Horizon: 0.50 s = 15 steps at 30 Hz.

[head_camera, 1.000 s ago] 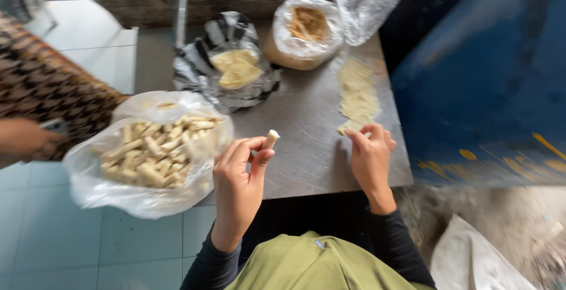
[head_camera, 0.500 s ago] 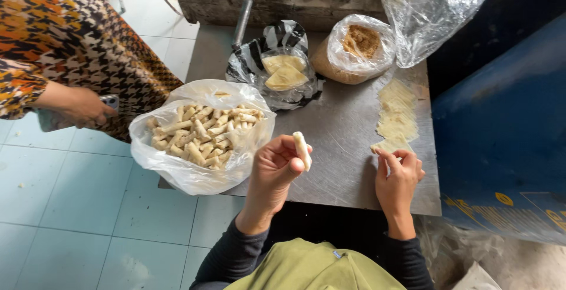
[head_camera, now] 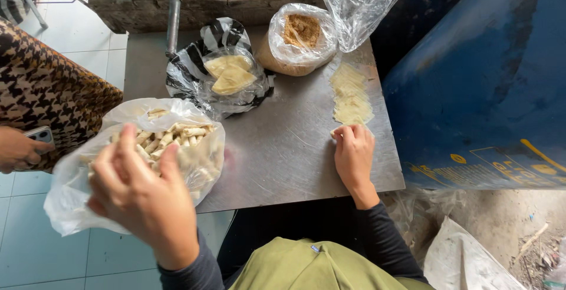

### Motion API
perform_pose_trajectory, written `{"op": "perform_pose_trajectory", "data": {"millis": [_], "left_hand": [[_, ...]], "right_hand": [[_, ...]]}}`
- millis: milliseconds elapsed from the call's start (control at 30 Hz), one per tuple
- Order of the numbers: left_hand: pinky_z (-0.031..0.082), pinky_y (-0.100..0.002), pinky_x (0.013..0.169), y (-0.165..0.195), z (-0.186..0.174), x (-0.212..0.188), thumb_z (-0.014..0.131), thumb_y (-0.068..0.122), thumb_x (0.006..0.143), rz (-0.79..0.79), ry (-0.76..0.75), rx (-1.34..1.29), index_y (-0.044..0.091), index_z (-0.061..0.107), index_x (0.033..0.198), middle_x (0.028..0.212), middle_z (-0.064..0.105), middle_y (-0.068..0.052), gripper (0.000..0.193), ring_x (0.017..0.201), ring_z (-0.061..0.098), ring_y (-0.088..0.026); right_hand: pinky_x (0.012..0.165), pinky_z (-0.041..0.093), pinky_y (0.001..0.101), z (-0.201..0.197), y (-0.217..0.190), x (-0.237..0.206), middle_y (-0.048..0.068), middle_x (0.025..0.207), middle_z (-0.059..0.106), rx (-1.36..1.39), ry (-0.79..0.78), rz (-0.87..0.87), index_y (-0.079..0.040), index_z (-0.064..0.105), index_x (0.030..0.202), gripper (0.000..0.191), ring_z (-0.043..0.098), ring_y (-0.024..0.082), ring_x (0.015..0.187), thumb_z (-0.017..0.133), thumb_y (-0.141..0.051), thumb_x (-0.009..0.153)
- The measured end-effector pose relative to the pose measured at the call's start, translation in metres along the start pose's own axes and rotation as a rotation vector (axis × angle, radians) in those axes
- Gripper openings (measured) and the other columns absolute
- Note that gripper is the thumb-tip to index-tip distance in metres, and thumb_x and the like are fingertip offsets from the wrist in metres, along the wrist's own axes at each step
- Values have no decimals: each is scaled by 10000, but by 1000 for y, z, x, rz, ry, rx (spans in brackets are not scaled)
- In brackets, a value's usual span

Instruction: The person takes triangular pastry wrappers from a pile on a metal table, spoons brown filling from a plastic-lined container onto each wrapper, folds and rolls the wrapper into a filled roll by hand, and places the finished roll into a large plastic bag holding many similar rolls.

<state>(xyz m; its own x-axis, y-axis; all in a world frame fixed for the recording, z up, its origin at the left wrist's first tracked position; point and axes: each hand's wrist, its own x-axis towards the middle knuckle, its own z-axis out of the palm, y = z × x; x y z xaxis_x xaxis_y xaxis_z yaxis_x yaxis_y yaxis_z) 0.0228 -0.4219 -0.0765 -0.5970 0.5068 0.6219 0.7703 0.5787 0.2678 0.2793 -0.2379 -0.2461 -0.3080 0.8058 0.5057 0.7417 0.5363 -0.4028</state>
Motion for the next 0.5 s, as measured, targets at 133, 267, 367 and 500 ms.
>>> {"op": "perform_pose_trajectory", "data": {"millis": [133,267,367,500], "left_hand": [[445,-403,919,30,32,-27,799,209,949,250,-144,-423,123,675,1236,1093,652,-43,324,1043,619,-249],[542,-388,788,69,98,-55,706,95,922,259,-530,-820,82,709,1081,1031,702,-96,160,926,701,-292],[590,-340,704,83,148,-59,613,108,980,-29,-837,-992,38,697,1090,912,754,-120,154,820,768,-247],[578,-336,659,85,184,-61,621,153,1002,-86,-879,-900,5,723,1062,831,762,-169,190,726,763,-227]], "right_hand": [[852,467,448,7,-3,-1,126,1023,626,-1,0,38,-60,659,1003,111,597,351,973,695,-118,914],[822,473,447,13,-4,1,129,983,645,-104,-13,61,-54,652,979,35,619,351,937,630,-81,981],[818,483,449,18,-17,1,147,963,644,49,15,48,-38,643,997,58,615,355,928,597,-69,980],[770,512,449,24,-52,-5,127,939,659,172,-67,-126,-57,641,1038,145,647,347,880,594,-25,905]]}}
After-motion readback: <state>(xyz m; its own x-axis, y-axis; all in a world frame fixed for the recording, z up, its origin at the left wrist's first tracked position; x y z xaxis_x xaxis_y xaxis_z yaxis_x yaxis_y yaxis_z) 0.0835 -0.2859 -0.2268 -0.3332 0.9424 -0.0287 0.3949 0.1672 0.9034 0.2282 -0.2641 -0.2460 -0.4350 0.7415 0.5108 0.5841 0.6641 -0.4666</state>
